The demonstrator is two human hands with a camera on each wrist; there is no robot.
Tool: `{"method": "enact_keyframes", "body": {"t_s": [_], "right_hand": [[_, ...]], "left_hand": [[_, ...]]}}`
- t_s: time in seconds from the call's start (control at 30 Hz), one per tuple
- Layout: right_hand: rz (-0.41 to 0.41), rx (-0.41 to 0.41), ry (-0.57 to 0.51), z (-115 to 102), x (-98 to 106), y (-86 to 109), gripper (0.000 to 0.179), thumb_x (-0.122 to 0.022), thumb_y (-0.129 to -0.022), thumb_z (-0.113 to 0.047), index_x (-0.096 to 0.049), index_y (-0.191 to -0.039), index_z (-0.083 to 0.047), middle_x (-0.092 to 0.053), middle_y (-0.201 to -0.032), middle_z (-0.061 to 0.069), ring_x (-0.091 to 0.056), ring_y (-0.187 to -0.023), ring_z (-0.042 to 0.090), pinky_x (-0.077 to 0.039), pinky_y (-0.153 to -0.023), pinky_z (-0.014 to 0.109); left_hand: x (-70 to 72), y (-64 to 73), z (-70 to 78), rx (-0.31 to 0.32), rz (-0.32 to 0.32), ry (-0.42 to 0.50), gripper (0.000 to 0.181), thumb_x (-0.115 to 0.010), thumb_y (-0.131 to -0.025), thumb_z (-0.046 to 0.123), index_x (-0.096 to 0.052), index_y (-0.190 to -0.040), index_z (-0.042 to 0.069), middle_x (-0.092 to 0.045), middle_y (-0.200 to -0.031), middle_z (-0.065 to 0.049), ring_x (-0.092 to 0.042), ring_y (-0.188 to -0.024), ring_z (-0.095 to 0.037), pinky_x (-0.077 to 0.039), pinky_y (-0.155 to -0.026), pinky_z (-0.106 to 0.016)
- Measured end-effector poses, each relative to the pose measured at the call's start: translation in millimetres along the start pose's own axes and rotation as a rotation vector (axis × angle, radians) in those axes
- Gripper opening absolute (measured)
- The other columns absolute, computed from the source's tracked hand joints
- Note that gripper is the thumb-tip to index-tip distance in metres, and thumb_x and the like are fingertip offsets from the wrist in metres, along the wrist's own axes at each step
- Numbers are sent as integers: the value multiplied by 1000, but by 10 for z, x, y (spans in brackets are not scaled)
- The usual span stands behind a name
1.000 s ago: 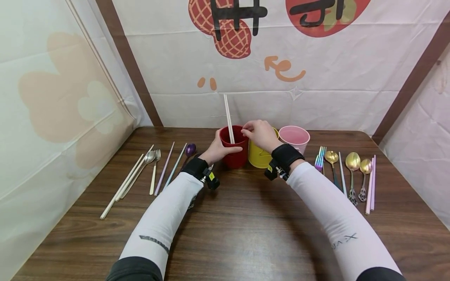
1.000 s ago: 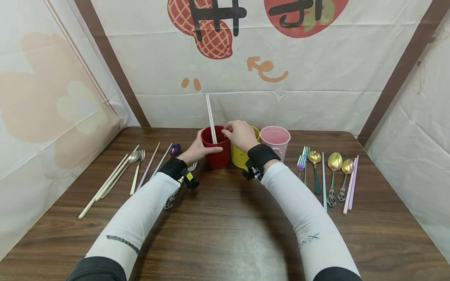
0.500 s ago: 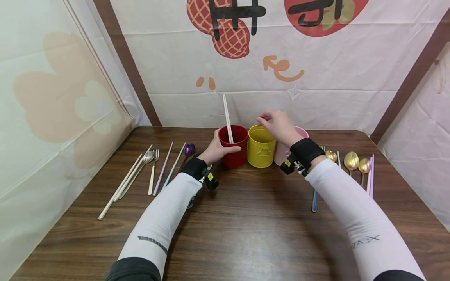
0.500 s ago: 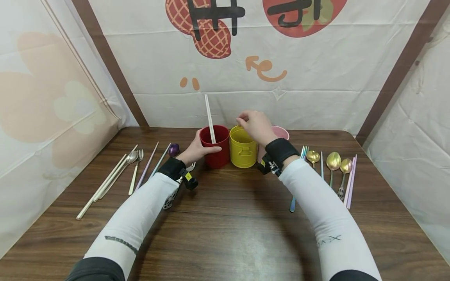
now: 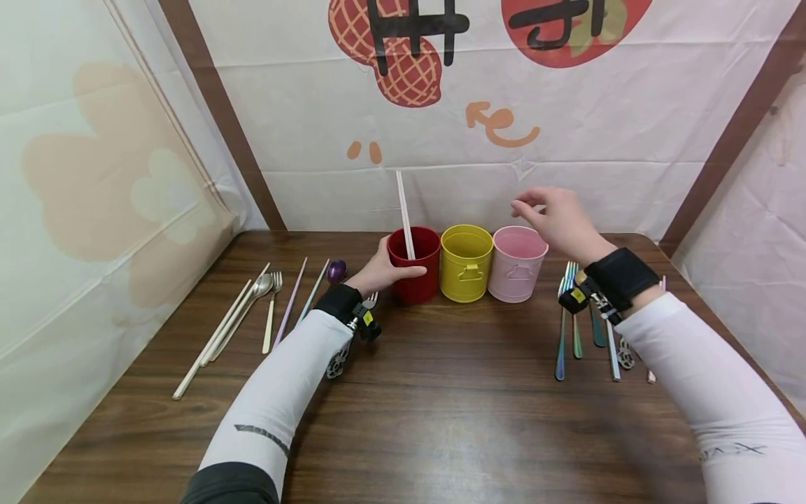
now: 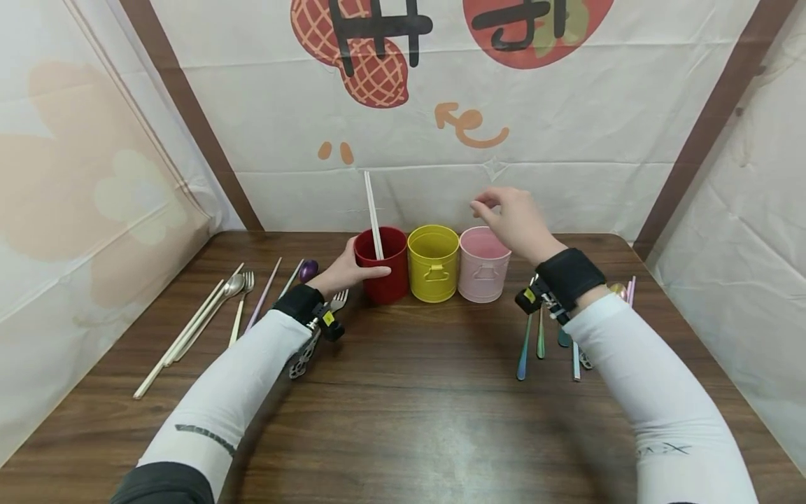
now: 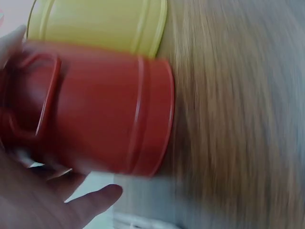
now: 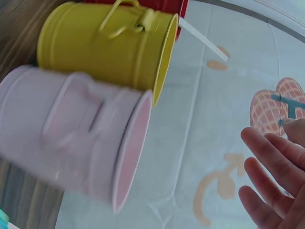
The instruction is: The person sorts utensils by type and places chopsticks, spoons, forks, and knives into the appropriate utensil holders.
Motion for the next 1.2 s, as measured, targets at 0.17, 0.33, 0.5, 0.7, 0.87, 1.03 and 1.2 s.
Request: {"method": "enact_keyframes", "body": {"t_s": [0.17, 0.33, 0.5, 0.7, 0.87, 1.03, 1.2], "right_hand": [[-1, -6, 39, 97, 138, 197, 22, -58, -99, -17, -69, -105, 1, -70, -96, 17, -67, -85, 33, -51, -78, 48], [-15, -21, 133, 229, 206, 398, 24, -61, -97, -20, -70, -104, 0, -70, -94, 17, -66, -81, 32, -50, -71, 49], [-82, -53, 230, 387, 180, 600, 24, -63, -95, -25, -71, -98, -2, -71, -86, 11, -66, -75, 27, -48, -63, 47], [-288, -152, 288, 571, 71, 819, 28, -65, -93, -31, -72, -90, -4, -68, -75, 2, -58, -63, 17, -44, -53, 38], [-451, -221, 252, 725, -113, 962, 26, -66, -91, -27, -70, -79, -4, -59, -63, -3, -50, -55, 14, -38, -49, 32], [-528, -259, 246, 783, -305, 1060, 31, -65, -91, -28, -65, -65, -11, -60, -57, -3, -50, -50, 13, -34, -47, 31], [-568, -319, 296, 793, -415, 1102, 35, -67, -91, -32, -58, -63, -12, -58, -54, -3, -50, -50, 14, -33, -48, 31]], "left_hand": [[141, 128, 58, 16, 33, -42, 98, -73, -85, 35, -4, -152, 15, -20, -155, -14, -24, -141, -31, -27, -110, -53], [213, 207, 279, -115, 148, -148, 97, -73, -84, 42, -9, -153, 19, -19, -158, -11, -21, -143, -28, -26, -109, -57], [143, 158, 488, -253, 199, -303, 93, -75, -81, 48, -21, -151, 18, -30, -153, -9, -32, -137, -25, -34, -106, -52], [-96, 3, 701, -405, 135, -609, 90, -73, -80, 53, -31, -148, 12, -40, -147, -9, -41, -131, -24, -37, -105, -40], [-324, -164, 834, -411, 34, -842, 92, -68, -81, 61, -34, -147, 7, -43, -145, -9, -42, -129, -24, -28, -111, -39], [-489, -294, 825, -301, -17, -931, 97, -65, -79, 68, -32, -148, 8, -44, -146, -8, -41, -132, -23, -21, -114, -43], [-563, -352, 754, -225, -16, -952, 101, -63, -77, 72, -32, -149, 8, -43, -147, -9, -38, -135, -22, -18, -115, -45]]}}
Point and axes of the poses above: each hand's wrist, its own y-axis away from the middle knuckle, its own x-axis out of the back of the hand, z = x × y, the point moved 2 cm from there along -y, towards the middle knuckle
